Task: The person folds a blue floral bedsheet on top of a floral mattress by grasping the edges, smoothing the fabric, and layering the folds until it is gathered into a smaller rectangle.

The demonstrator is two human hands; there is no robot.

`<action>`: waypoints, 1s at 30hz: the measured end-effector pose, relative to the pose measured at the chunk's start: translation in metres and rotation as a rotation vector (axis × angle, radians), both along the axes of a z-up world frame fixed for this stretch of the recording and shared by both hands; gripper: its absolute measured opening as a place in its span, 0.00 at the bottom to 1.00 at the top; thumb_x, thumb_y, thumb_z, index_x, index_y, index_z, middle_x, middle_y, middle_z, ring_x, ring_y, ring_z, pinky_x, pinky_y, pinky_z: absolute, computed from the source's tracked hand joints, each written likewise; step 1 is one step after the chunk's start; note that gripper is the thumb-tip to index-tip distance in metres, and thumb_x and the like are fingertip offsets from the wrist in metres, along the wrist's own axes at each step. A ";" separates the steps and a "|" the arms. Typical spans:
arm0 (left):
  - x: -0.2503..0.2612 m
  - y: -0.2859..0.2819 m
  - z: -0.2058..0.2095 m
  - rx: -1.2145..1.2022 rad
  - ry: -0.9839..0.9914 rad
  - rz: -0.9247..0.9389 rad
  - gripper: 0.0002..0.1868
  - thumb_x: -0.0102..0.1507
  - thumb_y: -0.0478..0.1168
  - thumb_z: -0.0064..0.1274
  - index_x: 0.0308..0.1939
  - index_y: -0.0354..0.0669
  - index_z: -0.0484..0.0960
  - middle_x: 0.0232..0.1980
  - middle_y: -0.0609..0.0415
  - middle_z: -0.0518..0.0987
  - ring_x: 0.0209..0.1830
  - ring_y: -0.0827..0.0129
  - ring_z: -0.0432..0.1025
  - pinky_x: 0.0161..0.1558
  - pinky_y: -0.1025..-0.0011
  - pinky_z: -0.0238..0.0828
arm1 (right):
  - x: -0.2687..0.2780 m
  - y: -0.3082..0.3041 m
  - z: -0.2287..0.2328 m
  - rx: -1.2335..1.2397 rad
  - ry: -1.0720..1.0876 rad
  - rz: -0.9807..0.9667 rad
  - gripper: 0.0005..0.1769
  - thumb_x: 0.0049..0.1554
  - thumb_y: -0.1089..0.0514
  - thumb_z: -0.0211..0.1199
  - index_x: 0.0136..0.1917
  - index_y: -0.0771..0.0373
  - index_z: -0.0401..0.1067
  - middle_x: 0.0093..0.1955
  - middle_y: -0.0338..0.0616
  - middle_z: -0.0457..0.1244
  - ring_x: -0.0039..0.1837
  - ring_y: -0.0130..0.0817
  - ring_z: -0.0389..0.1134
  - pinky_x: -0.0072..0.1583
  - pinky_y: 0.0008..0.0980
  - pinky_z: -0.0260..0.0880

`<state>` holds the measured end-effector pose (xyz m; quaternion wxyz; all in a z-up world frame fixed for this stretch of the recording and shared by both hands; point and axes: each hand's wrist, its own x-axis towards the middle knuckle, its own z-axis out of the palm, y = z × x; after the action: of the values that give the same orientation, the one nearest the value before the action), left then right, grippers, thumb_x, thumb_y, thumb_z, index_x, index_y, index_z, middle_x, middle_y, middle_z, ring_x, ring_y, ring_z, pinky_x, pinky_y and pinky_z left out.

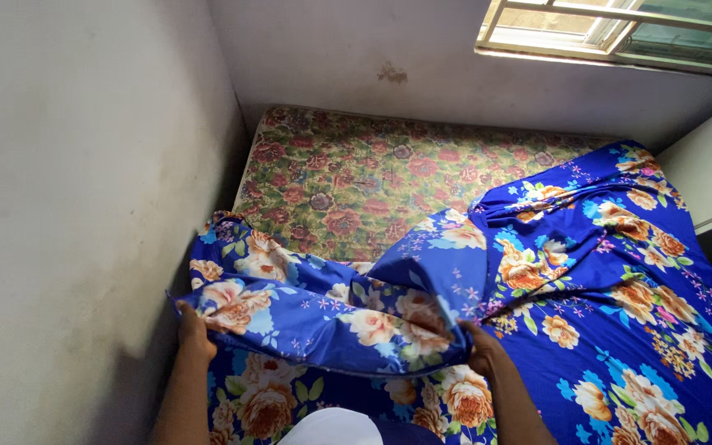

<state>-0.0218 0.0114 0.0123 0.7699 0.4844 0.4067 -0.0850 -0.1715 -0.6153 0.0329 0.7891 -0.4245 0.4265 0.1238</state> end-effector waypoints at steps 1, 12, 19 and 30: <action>-0.003 -0.008 -0.003 0.015 0.038 -0.057 0.44 0.71 0.75 0.31 0.68 0.40 0.73 0.67 0.34 0.72 0.60 0.41 0.67 0.60 0.45 0.67 | -0.004 0.005 -0.003 0.000 -0.002 -0.004 0.17 0.62 0.48 0.63 0.51 0.65 0.72 0.44 0.48 0.68 0.39 0.41 0.70 0.48 0.49 0.78; 0.102 -0.011 0.121 0.065 -0.170 0.048 0.36 0.73 0.66 0.30 0.69 0.39 0.64 0.70 0.35 0.69 0.69 0.44 0.68 0.66 0.46 0.67 | 0.122 -0.038 0.062 0.135 -0.547 -0.042 0.30 0.70 0.36 0.38 0.64 0.59 0.69 0.57 0.45 0.69 0.60 0.39 0.70 0.68 0.42 0.69; 0.117 0.027 0.323 -0.150 -0.837 0.240 0.33 0.72 0.61 0.26 0.67 0.38 0.66 0.66 0.38 0.72 0.69 0.52 0.72 0.68 0.52 0.71 | 0.127 -0.104 0.234 0.117 -0.986 -0.314 0.29 0.75 0.36 0.41 0.64 0.63 0.65 0.59 0.49 0.66 0.63 0.46 0.70 0.72 0.51 0.70; 0.061 0.077 0.171 -0.366 -0.763 0.191 0.30 0.75 0.59 0.29 0.71 0.49 0.75 0.71 0.53 0.79 0.68 0.61 0.76 0.67 0.58 0.78 | 0.029 -0.096 0.105 0.075 -0.680 -0.435 0.25 0.70 0.43 0.46 0.68 0.62 0.69 0.66 0.48 0.68 0.66 0.45 0.71 0.69 0.49 0.70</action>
<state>0.0395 0.0880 0.1836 0.9427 0.2967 0.1143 0.1011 -0.1421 -0.7113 0.1383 0.9078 -0.3121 0.2163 -0.1782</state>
